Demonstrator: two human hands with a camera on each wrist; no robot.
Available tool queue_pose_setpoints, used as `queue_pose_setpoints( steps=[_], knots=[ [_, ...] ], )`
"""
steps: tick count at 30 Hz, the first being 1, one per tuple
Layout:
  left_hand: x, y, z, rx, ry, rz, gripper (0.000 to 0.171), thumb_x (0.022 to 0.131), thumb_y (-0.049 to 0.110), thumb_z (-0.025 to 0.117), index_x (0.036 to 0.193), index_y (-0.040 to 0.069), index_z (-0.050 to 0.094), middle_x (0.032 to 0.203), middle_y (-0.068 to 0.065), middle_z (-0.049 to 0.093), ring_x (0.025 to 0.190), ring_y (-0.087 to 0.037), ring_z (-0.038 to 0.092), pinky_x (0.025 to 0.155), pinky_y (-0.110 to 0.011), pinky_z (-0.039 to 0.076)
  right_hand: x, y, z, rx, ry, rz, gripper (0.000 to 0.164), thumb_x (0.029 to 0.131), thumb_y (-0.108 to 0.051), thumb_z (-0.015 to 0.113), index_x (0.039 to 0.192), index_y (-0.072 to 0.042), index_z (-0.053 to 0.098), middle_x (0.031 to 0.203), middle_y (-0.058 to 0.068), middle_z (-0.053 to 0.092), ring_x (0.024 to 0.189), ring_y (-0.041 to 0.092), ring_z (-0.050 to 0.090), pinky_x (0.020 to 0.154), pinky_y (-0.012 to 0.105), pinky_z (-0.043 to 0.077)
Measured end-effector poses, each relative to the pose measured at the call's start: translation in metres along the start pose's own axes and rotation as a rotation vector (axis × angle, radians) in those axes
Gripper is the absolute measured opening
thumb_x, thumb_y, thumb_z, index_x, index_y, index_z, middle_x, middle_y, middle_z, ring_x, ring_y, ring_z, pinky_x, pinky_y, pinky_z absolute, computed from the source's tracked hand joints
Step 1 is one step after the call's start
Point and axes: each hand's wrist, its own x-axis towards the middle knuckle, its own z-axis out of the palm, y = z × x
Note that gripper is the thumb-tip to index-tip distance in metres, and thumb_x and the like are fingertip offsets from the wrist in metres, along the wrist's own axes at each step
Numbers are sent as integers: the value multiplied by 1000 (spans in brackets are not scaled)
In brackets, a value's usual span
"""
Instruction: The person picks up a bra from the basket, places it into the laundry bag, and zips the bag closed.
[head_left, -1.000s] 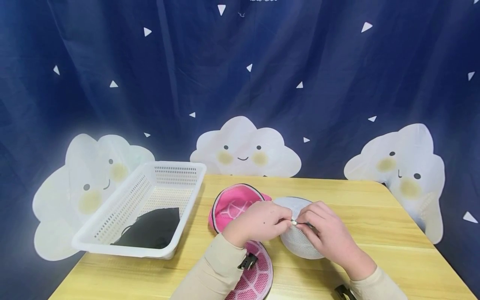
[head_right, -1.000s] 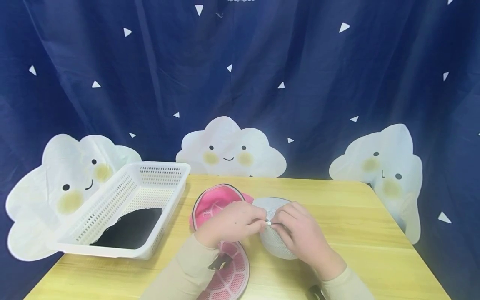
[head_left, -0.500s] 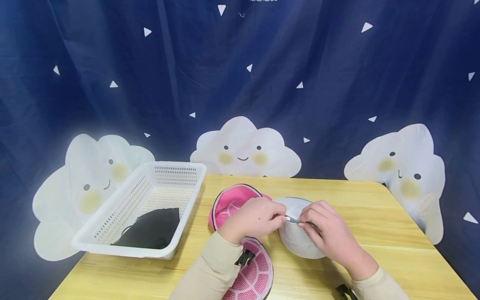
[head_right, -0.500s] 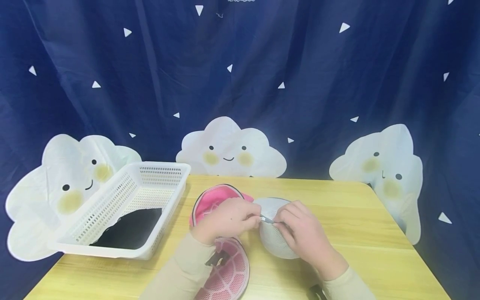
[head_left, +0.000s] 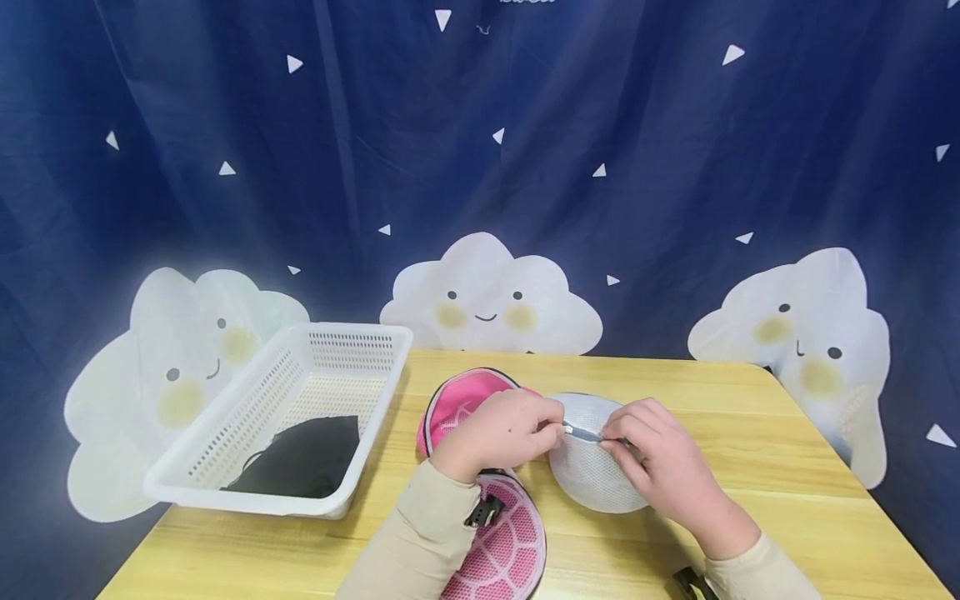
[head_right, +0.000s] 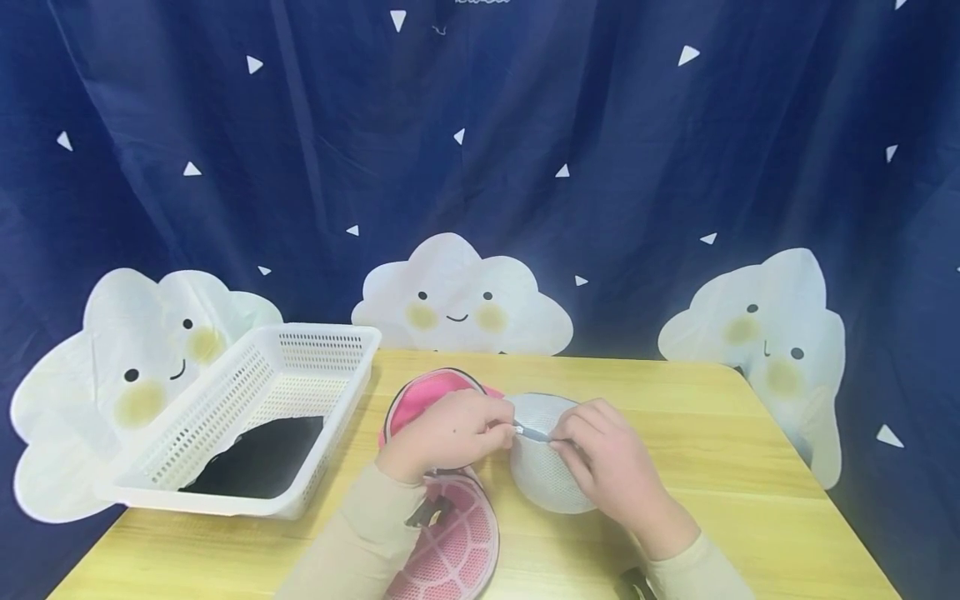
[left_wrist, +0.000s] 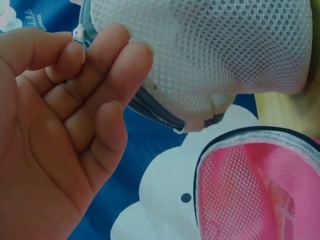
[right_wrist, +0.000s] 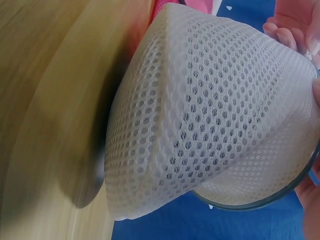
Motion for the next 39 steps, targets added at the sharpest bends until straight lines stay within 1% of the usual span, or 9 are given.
queue_pose_setpoints(
  steps=[7, 13, 16, 21, 25, 33, 39],
  knots=[
    [1, 1, 1, -17, 7, 38, 21, 93, 19, 57, 72, 22, 53, 61, 13, 45, 63, -6, 45, 58, -19, 38, -2, -1, -1, -29, -18, 41, 31, 106, -37, 53, 88, -14, 66, 96, -5, 64, 91, 17, 56, 85, 24, 41],
    [3, 8, 0, -10, 3, 86, 23, 94, 16, 55, 72, 20, 50, 63, 11, 42, 56, -4, 39, 63, -18, 35, -3, 0, 0, -35, -21, 45, 32, 105, -38, 54, 88, -14, 65, 95, -4, 64, 90, 18, 56, 85, 26, 40],
    [3, 10, 0, -24, -3, 89, 23, 94, 15, 55, 72, 20, 49, 64, 11, 41, 54, -3, 37, 62, -18, 34, -2, -1, 0, -43, -18, 42, 32, 105, -38, 54, 88, -14, 65, 95, -5, 64, 89, 17, 56, 85, 26, 41],
    [3, 13, 4, -46, -9, 76, 24, 94, 16, 55, 72, 21, 48, 64, 12, 40, 55, -2, 37, 55, -18, 34, -1, -3, 2, -43, -19, 35, 31, 105, -37, 54, 87, -14, 65, 94, -6, 64, 89, 17, 56, 85, 25, 41],
    [4, 14, 6, -35, -10, 71, 24, 93, 17, 56, 71, 21, 47, 63, 12, 39, 56, 0, 36, 53, -17, 33, -1, -4, 3, -30, -17, 25, 29, 105, -34, 54, 87, -14, 65, 94, -7, 63, 89, 17, 57, 87, 24, 41],
    [6, 18, 7, -48, -15, 107, 26, 95, 17, 57, 72, 19, 46, 63, 10, 38, 56, -2, 37, 54, -17, 31, -1, -6, 6, -41, -16, 17, 30, 106, -36, 53, 87, -15, 65, 94, -7, 63, 89, 17, 56, 85, 26, 42],
    [6, 20, 9, -31, -4, 123, 26, 94, 16, 57, 71, 19, 46, 63, 10, 37, 57, -1, 37, 55, -16, 32, 0, -9, 5, -44, -25, 23, 32, 106, -36, 52, 88, -15, 66, 95, -7, 63, 90, 17, 56, 86, 25, 42]
  ],
)
